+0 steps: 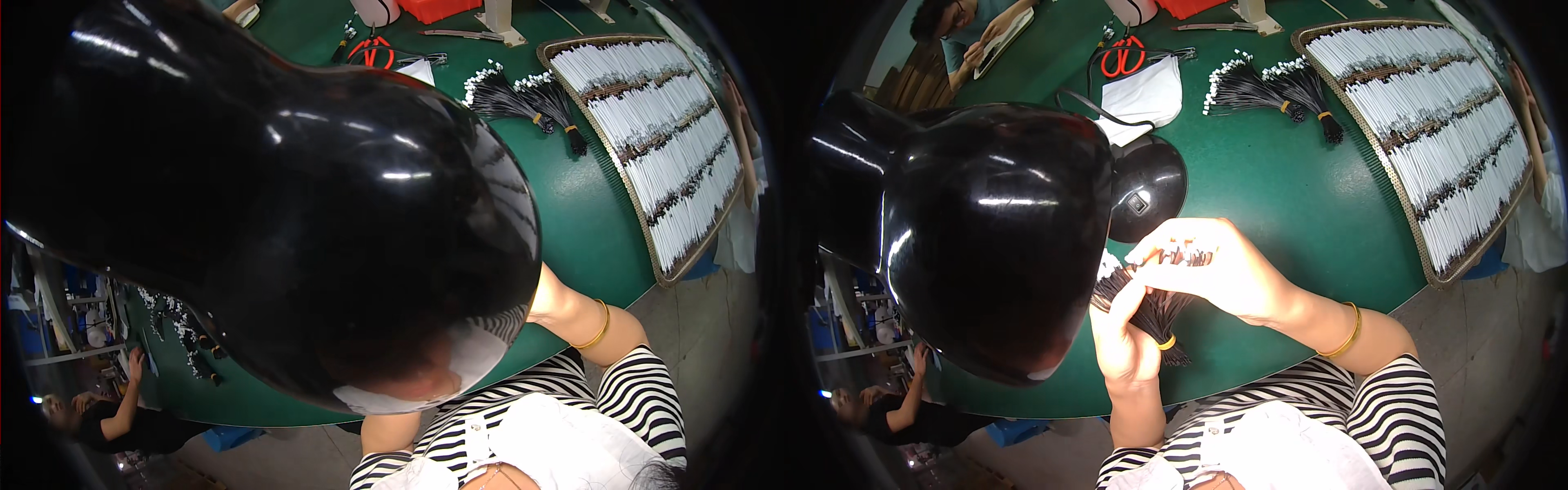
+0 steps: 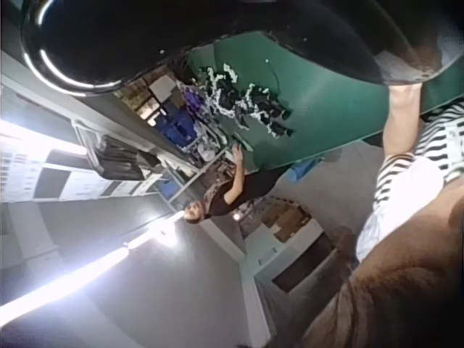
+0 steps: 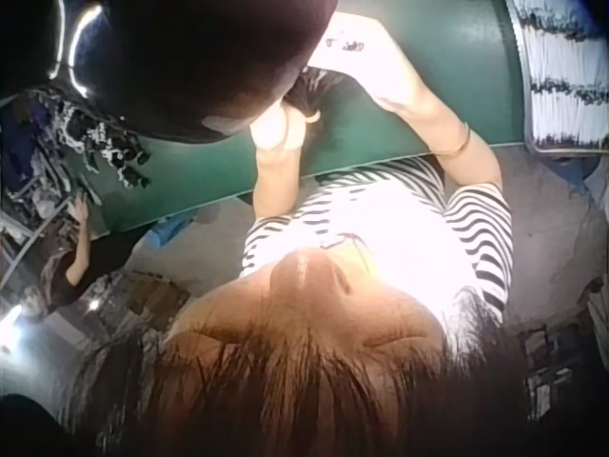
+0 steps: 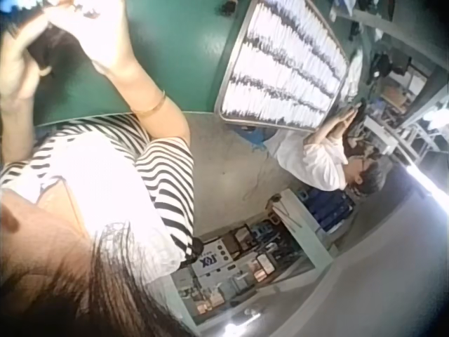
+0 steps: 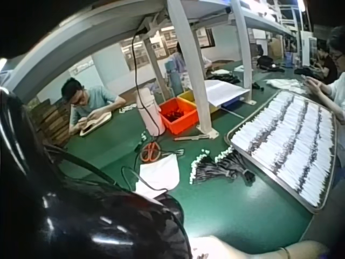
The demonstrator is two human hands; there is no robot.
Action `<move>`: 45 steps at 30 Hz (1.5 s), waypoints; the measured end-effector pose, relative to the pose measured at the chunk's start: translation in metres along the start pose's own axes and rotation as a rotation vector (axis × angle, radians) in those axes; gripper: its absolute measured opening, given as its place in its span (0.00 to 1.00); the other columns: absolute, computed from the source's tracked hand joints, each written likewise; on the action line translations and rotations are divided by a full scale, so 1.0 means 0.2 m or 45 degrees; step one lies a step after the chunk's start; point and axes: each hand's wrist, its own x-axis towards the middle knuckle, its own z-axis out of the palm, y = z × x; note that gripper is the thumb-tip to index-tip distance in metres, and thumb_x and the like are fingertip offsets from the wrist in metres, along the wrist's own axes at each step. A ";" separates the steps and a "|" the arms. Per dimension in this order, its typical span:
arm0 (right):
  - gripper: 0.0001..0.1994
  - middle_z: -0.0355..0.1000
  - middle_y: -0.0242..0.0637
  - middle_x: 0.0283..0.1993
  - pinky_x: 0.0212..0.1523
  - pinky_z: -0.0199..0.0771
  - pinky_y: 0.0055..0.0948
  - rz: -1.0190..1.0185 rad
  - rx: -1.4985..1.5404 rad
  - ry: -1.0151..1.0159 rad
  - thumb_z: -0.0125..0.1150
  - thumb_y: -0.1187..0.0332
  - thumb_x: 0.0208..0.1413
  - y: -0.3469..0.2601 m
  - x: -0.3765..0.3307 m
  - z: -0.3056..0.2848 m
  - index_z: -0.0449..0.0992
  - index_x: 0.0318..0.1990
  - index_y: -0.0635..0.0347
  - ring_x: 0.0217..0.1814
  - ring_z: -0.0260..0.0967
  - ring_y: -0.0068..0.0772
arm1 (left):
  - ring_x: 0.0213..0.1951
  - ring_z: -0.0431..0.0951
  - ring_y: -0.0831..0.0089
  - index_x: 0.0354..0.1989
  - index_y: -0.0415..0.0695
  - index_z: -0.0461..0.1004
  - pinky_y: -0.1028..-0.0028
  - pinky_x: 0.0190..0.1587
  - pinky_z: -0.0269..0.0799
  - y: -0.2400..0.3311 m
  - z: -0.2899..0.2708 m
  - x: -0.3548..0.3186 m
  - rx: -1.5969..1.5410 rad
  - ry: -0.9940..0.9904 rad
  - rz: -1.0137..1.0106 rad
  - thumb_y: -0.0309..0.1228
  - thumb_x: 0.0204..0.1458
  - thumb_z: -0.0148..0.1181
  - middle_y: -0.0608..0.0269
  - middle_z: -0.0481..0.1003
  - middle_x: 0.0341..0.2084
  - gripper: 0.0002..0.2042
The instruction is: The recorder is assembling the base and internal wiring of a black desk lamp at a factory workbench.
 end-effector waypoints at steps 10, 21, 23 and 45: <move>0.07 0.67 0.35 0.29 0.36 0.63 0.18 -0.019 -0.143 0.014 0.52 0.76 0.42 0.00 0.00 0.00 0.69 0.31 0.68 0.32 0.64 0.20 | 0.33 0.70 0.71 0.34 0.31 0.64 0.75 0.39 0.65 -0.01 -0.01 -0.02 0.055 0.044 0.061 0.16 0.39 0.46 0.55 0.69 0.30 0.11; 0.05 0.65 0.31 0.28 0.35 0.62 0.16 0.065 -0.091 0.080 0.50 0.76 0.43 0.00 -0.01 0.02 0.68 0.30 0.66 0.31 0.62 0.18 | 0.31 0.69 0.72 0.35 0.35 0.62 0.76 0.38 0.65 0.00 0.01 -0.02 0.057 0.048 0.068 0.14 0.38 0.47 0.56 0.68 0.29 0.12; 0.05 0.64 0.31 0.28 0.34 0.62 0.16 0.068 -0.035 0.069 0.50 0.76 0.44 0.01 -0.01 0.01 0.67 0.30 0.65 0.31 0.61 0.17 | 0.31 0.69 0.73 0.35 0.35 0.62 0.76 0.37 0.65 -0.01 -0.02 -0.02 0.105 0.005 0.060 0.14 0.38 0.47 0.57 0.68 0.28 0.12; 0.05 0.68 0.34 0.28 0.35 0.64 0.18 -0.010 -0.249 0.073 0.54 0.76 0.41 -0.01 0.00 0.01 0.69 0.29 0.67 0.30 0.64 0.19 | 0.38 0.67 0.69 0.40 0.35 0.60 0.72 0.43 0.62 -0.02 -0.02 -0.01 0.123 -0.106 0.084 0.15 0.39 0.45 0.56 0.66 0.35 0.16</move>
